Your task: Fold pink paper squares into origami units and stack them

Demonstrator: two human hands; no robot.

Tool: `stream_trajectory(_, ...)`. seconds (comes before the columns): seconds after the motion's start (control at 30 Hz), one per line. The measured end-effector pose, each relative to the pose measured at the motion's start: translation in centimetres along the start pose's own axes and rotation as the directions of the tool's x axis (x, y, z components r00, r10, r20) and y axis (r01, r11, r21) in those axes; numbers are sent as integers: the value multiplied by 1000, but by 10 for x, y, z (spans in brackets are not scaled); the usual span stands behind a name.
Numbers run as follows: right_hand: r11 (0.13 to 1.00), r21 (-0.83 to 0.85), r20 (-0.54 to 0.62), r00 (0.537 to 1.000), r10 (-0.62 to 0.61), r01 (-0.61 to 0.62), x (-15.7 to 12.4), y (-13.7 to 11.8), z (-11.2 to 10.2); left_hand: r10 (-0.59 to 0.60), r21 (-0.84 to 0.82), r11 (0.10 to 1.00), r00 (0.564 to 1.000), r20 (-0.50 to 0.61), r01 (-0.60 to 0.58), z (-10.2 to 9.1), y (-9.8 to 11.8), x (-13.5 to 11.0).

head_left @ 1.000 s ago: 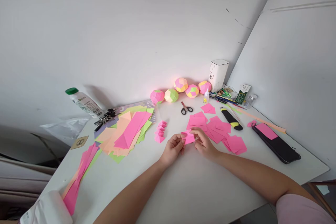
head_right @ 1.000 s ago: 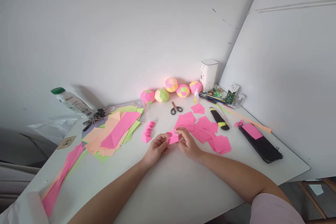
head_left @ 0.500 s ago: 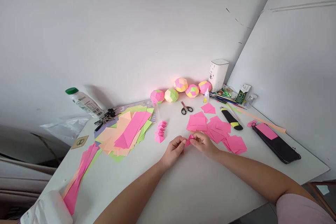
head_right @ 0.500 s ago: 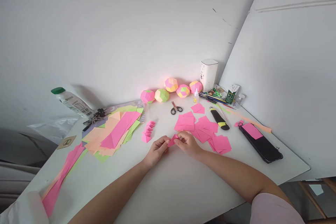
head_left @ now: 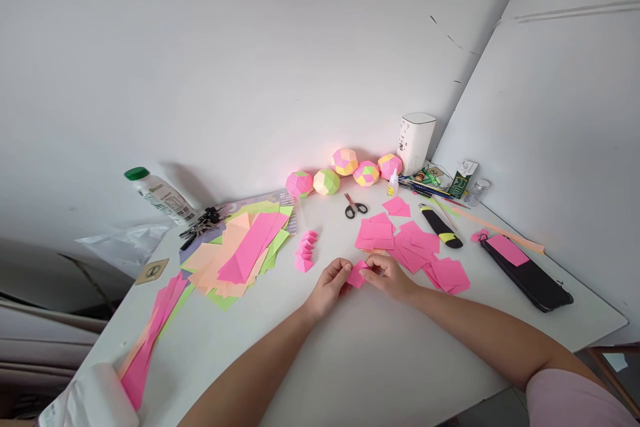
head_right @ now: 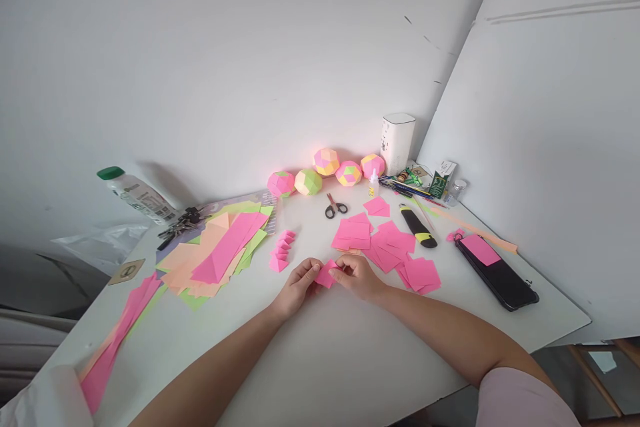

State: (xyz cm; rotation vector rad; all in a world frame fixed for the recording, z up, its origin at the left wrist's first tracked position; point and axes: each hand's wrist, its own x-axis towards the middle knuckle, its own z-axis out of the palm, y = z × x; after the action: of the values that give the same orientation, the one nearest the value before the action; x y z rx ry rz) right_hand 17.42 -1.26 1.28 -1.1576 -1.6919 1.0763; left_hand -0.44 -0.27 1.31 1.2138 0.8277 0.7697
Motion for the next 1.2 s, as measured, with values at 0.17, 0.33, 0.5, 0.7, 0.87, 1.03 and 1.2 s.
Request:
stream_trajectory(0.17, 998, 56, 61, 998, 4, -8, 0, -3, -1, -3, -72, 997, 1000, 20, 4, -2, -3, 2)
stream_trajectory(0.33, 999, 37, 66, 997, -24, 22, 0, -1, -1, 56, -62, 997, 998, 31, -54, -1, -4, 2)
stream_trajectory(0.5, 999, 12, 76, 996, -54, 53, 0, 0, -1, 119, -72, 990, 993, 20, -118, -1, -3, 2)
stream_trajectory(0.7, 996, 12, 76, 993, -87, 86, 0, -1, -1, 91, -63, 994, 996, 14, -90, -2, -7, 4)
stream_trajectory(0.87, 997, -13, 51, 996, -78, 79, 1, 2, 1, 169, -48, 984, 986, -6, -169, -3, -11, 5)
stream_trajectory(1.03, 999, -2, 46, 998, -40, 41, 0, 3, 2, 289, 92, 953, 957, 21, -290, -5, -10, 6)
stream_trajectory(1.2, 998, -19, 30, 998, -55, 55, 0, 4, 2, 287, 124, 948, 956, 54, -292, -6, -10, 5)
